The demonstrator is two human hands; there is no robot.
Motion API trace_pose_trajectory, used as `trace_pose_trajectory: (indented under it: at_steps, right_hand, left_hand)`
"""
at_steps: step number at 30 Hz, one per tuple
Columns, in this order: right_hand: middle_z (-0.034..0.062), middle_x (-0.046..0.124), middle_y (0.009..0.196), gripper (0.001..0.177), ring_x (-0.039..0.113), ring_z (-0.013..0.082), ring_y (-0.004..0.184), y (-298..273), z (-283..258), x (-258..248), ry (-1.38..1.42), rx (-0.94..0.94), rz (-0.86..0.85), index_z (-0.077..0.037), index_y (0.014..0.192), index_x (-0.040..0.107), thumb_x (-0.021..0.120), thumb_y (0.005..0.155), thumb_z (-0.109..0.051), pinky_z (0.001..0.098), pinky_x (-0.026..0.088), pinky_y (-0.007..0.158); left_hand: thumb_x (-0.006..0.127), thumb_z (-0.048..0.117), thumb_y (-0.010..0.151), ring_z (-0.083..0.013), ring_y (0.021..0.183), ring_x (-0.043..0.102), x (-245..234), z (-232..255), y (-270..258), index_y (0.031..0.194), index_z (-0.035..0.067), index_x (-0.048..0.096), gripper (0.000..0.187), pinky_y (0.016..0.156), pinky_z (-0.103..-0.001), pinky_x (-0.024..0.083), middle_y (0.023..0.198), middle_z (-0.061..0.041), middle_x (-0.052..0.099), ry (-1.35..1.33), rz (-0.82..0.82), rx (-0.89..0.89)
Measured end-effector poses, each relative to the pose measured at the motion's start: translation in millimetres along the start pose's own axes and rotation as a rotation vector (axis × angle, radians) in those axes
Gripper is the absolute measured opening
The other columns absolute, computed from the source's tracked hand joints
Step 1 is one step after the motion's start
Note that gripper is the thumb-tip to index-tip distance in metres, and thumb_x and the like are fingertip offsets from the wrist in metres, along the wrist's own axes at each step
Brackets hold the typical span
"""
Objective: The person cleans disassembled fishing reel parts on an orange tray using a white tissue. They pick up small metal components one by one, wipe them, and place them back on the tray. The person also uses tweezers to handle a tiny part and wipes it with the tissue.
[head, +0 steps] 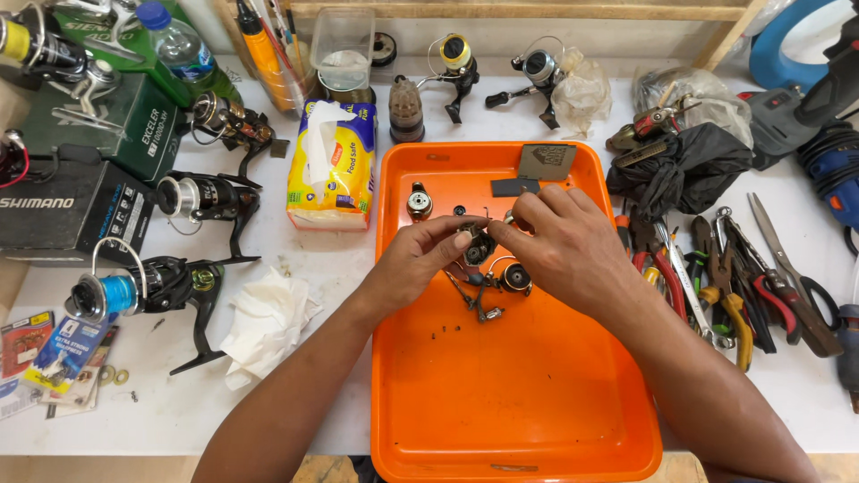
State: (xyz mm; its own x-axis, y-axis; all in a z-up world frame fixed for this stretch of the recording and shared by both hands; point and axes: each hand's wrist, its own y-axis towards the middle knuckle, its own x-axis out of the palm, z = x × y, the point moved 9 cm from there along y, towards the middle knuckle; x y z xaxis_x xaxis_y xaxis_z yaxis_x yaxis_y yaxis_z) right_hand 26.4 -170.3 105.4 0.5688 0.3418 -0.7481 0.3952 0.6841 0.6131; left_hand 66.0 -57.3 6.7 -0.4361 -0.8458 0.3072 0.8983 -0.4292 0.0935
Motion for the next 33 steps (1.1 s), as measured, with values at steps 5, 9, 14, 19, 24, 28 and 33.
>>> trace_pose_trajectory:
  at_steps: [5, 9, 14, 19, 24, 28, 33]
  right_hand:
    - [0.0046, 0.051, 0.086, 0.012, 0.049, 0.0231, 0.073, -1, 9, -8, 0.065, 0.084, 0.026, -0.014, 0.102, 0.068, 0.065, 0.091, -0.009, 0.0355, 0.043, 0.064]
    - [0.0059, 0.055, 0.088, 0.024, 0.051, 0.0226, 0.069, -10, 29, 1, 0.254, 0.209, 0.022, -0.010, 0.113, 0.069, 0.071, 0.089, -0.010, 0.0349, 0.048, 0.063]
    - [0.0106, 0.059, 0.091, 0.019, 0.058, 0.0297, 0.076, -16, 24, 45, 0.372, 0.229, -0.210, -0.007, 0.103, 0.068, 0.071, 0.086, -0.012, 0.0412, 0.050, 0.066]
    - [0.0133, 0.065, 0.098, 0.027, 0.063, 0.0311, 0.087, -3, 12, 82, 0.448, 0.190, -0.596, -0.008, 0.112, 0.069, 0.069, 0.085, -0.011, 0.0416, 0.054, 0.071]
    - [0.0209, 0.066, 0.108, 0.031, 0.064, 0.0400, 0.101, 16, -6, 100, 0.534, 0.167, -0.887, -0.004, 0.118, 0.066, 0.065, 0.088, -0.009, 0.0484, 0.054, 0.077]
    - [0.0204, 0.067, 0.105, 0.028, 0.064, 0.0398, 0.101, 9, -4, 120, 0.568, 0.144, -0.930, -0.003, 0.116, 0.067, 0.063, 0.089, -0.007, 0.0473, 0.054, 0.078]
    - [0.0111, 0.064, 0.091, 0.016, 0.063, 0.0301, 0.084, 6, 1, 118, 0.654, 0.200, -0.927, -0.007, 0.104, 0.067, 0.064, 0.090, -0.013, 0.0389, 0.051, 0.070]
  left_hand:
    - [0.067, 0.022, 0.093, -0.0197, 0.084, 0.072, -15, -4, 6, 0.130, 0.002, 0.060, 0.043, 0.072, -0.029, 0.064, 0.103, -0.015, 0.070, -0.119, 0.030, 0.055]
    - [0.068, 0.022, 0.092, -0.0206, 0.087, 0.071, -46, -4, 11, 0.129, 0.001, 0.057, 0.044, 0.073, -0.028, 0.063, 0.108, -0.014, 0.065, -0.170, 0.140, 0.138]
    - [0.069, 0.024, 0.093, -0.0184, 0.086, 0.069, -57, 6, 12, 0.124, 0.002, 0.059, 0.039, 0.072, -0.026, 0.061, 0.103, -0.013, 0.066, -0.063, 0.225, 0.169]
    - [0.072, 0.029, 0.090, -0.0124, 0.087, 0.068, -58, 36, 5, 0.114, 0.012, 0.068, 0.029, 0.073, -0.023, 0.055, 0.095, -0.005, 0.071, 0.345, 0.289, 0.167]
    - [0.073, 0.034, 0.083, -0.0139, 0.078, 0.069, -65, 53, 0, 0.104, 0.013, 0.071, 0.030, 0.068, -0.027, 0.056, 0.081, -0.005, 0.073, 0.672, 0.297, 0.064]
    - [0.070, 0.036, 0.083, -0.0143, 0.079, 0.069, -70, 58, -3, 0.103, 0.015, 0.072, 0.029, 0.069, -0.028, 0.056, 0.082, -0.004, 0.073, 0.701, 0.325, 0.058]
    - [0.065, 0.033, 0.087, -0.0217, 0.078, 0.069, -68, 53, -2, 0.108, 0.010, 0.069, 0.032, 0.072, -0.033, 0.056, 0.088, -0.011, 0.072, 0.745, 0.290, -0.026]
